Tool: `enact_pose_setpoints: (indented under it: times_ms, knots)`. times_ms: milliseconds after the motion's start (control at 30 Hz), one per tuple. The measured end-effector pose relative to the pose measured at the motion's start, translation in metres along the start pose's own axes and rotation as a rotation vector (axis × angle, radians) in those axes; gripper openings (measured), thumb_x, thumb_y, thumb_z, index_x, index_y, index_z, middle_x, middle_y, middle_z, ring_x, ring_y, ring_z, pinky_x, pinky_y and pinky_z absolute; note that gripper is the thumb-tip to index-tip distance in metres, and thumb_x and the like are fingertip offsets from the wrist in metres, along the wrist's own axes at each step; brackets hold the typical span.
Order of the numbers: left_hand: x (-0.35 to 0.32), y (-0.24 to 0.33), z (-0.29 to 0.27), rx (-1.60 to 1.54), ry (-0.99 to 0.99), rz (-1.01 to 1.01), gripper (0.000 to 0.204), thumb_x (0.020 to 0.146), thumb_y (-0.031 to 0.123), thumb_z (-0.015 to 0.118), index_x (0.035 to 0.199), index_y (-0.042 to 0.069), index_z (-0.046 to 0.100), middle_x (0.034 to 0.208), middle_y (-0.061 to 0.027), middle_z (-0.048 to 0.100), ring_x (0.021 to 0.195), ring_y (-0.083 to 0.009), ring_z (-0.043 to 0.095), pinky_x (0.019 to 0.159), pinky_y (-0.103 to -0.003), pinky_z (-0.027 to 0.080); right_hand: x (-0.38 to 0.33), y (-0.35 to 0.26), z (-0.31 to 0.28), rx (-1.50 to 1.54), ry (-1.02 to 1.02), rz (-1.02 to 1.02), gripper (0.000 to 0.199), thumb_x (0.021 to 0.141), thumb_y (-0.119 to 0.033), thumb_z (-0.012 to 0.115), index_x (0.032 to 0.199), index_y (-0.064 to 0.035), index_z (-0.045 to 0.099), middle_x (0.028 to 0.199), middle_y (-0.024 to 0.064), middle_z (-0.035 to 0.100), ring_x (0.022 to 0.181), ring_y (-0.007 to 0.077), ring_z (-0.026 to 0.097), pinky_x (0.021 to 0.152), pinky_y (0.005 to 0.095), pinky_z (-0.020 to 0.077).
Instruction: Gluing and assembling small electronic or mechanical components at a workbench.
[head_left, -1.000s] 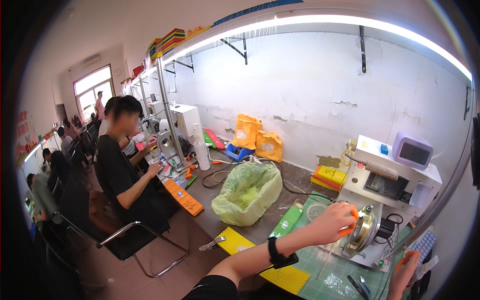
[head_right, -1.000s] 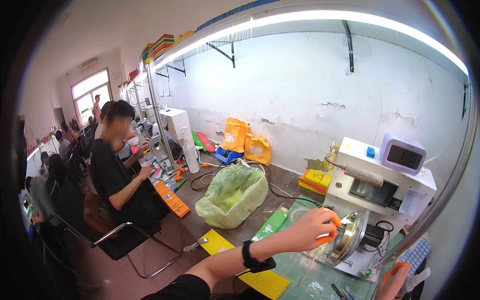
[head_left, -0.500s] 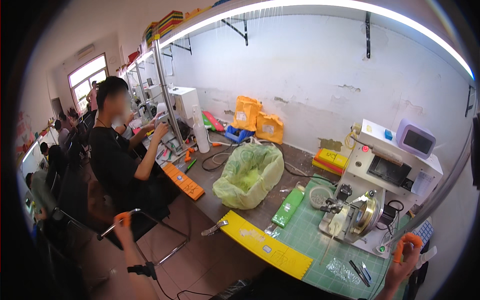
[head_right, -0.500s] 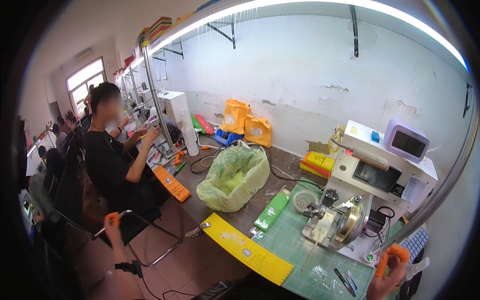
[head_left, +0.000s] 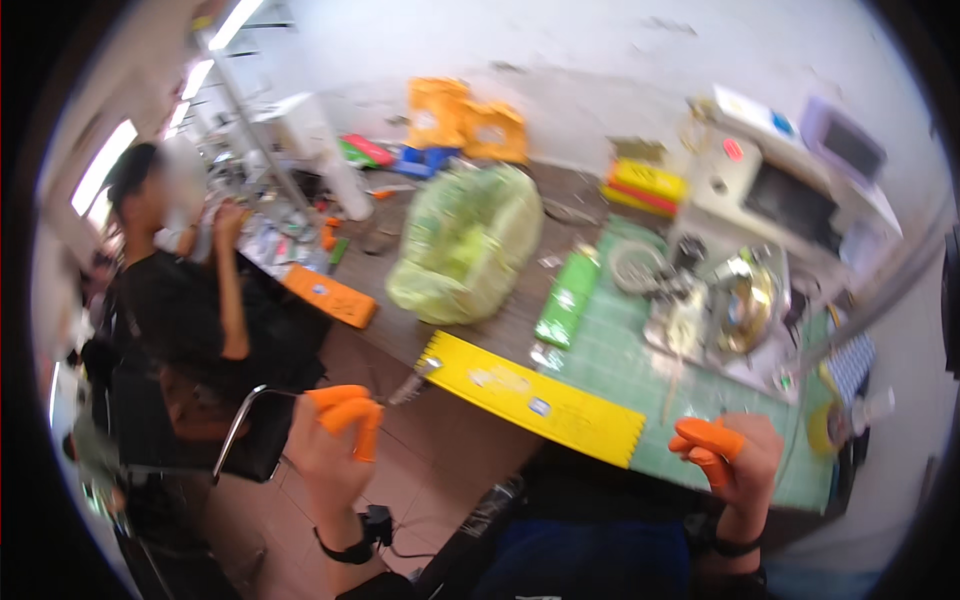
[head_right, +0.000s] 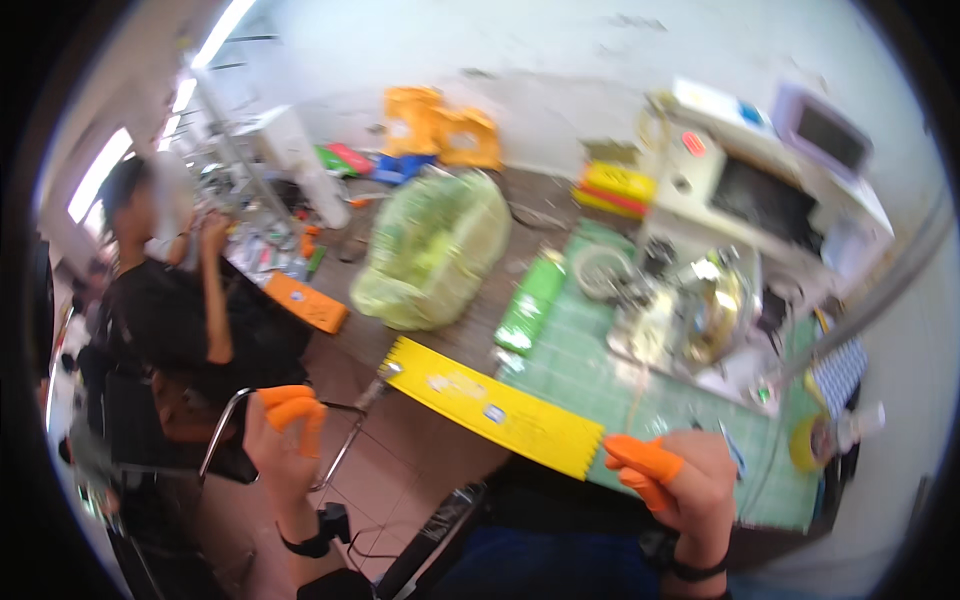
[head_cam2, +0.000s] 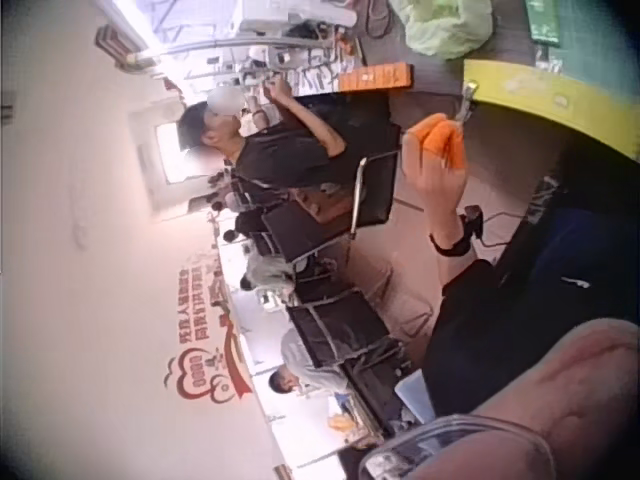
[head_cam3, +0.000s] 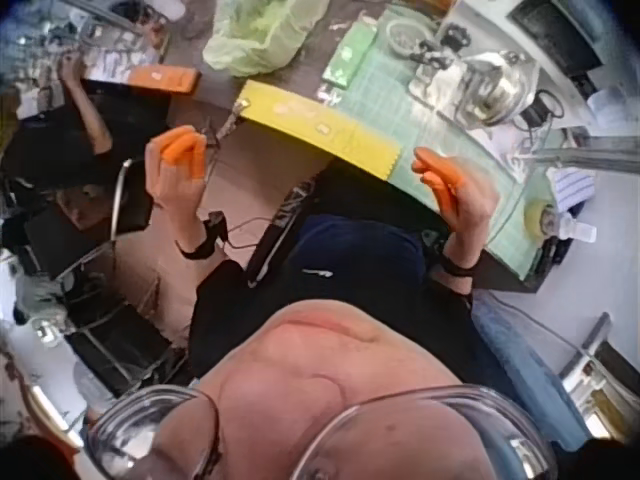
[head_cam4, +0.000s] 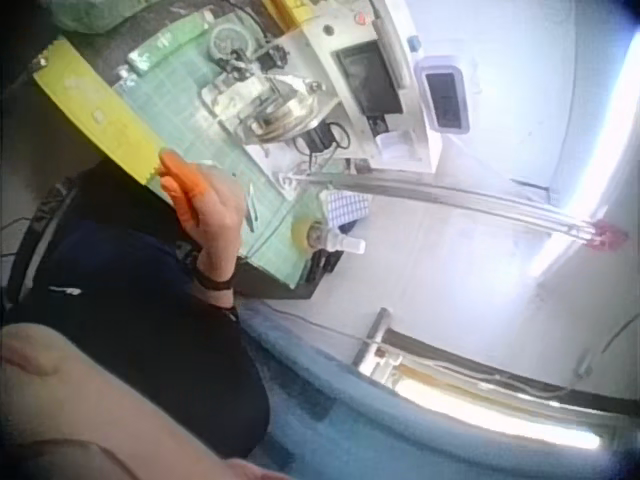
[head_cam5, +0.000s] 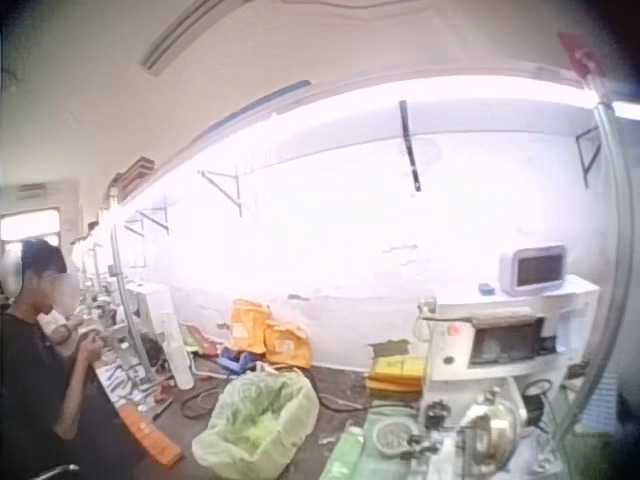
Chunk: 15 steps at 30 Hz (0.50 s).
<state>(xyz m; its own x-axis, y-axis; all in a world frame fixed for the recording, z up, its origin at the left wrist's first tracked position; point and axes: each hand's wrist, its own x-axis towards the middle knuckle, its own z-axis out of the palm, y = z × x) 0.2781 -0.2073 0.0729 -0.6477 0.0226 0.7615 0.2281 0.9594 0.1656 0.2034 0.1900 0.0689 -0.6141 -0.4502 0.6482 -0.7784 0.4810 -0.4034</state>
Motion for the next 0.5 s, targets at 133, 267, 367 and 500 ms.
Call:
enact_pose_setpoints:
  times_ms: [133,267,367,500]
  knots:
    - [0.005,0.062,0.051,-0.405,-0.183,0.054,0.026,0.071,0.002,0.087,0.093,0.006,0.073,0.094,-0.0094,0.071,0.080,-0.0261,0.067,0.068,-0.033,0.053,-0.007,0.006,-0.011,0.097,0.032,0.026,0.041,0.084,-0.045,0.078,0.080,-0.0046,0.078,0.067,0.0054,0.071,0.053,0.0183,0.064,0.049,0.0280,0.0458]
    - [0.019,0.102,0.074,-0.652,-0.314,0.065,0.023,0.073,0.002,0.087,0.092,0.005,0.073,0.090,-0.0096,0.072,0.080,-0.0243,0.068,0.069,-0.031,0.054,-0.012,0.013,-0.017,0.270,0.074,0.016,0.033,0.081,-0.035,0.082,0.091,-0.0045,0.081,0.071,0.0058,0.070,0.053,0.0163,0.061,0.046,0.0283,0.0428]
    - [0.033,0.115,0.100,-0.898,-0.431,0.034,0.024,0.073,0.002,0.087,0.092,0.005,0.073,0.091,-0.0098,0.072,0.081,-0.0234,0.069,0.069,-0.031,0.055,-0.014,0.027,-0.012,0.409,0.131,-0.011,0.038,0.085,-0.038,0.078,0.089,0.0000,0.079,0.075,0.0093,0.073,0.054,0.0181,0.063,0.048,0.0278,0.0467]
    - [0.037,0.118,0.095,-0.948,-0.493,0.024,0.024,0.074,0.001,0.086,0.092,0.004,0.072,0.094,-0.0102,0.072,0.081,-0.0227,0.069,0.070,-0.031,0.056,-0.005,0.026,-0.002,0.540,0.157,-0.048,0.040,0.088,-0.039,0.076,0.091,0.0002,0.079,0.081,0.0113,0.076,0.062,0.0218,0.068,0.056,0.0301,0.0529]
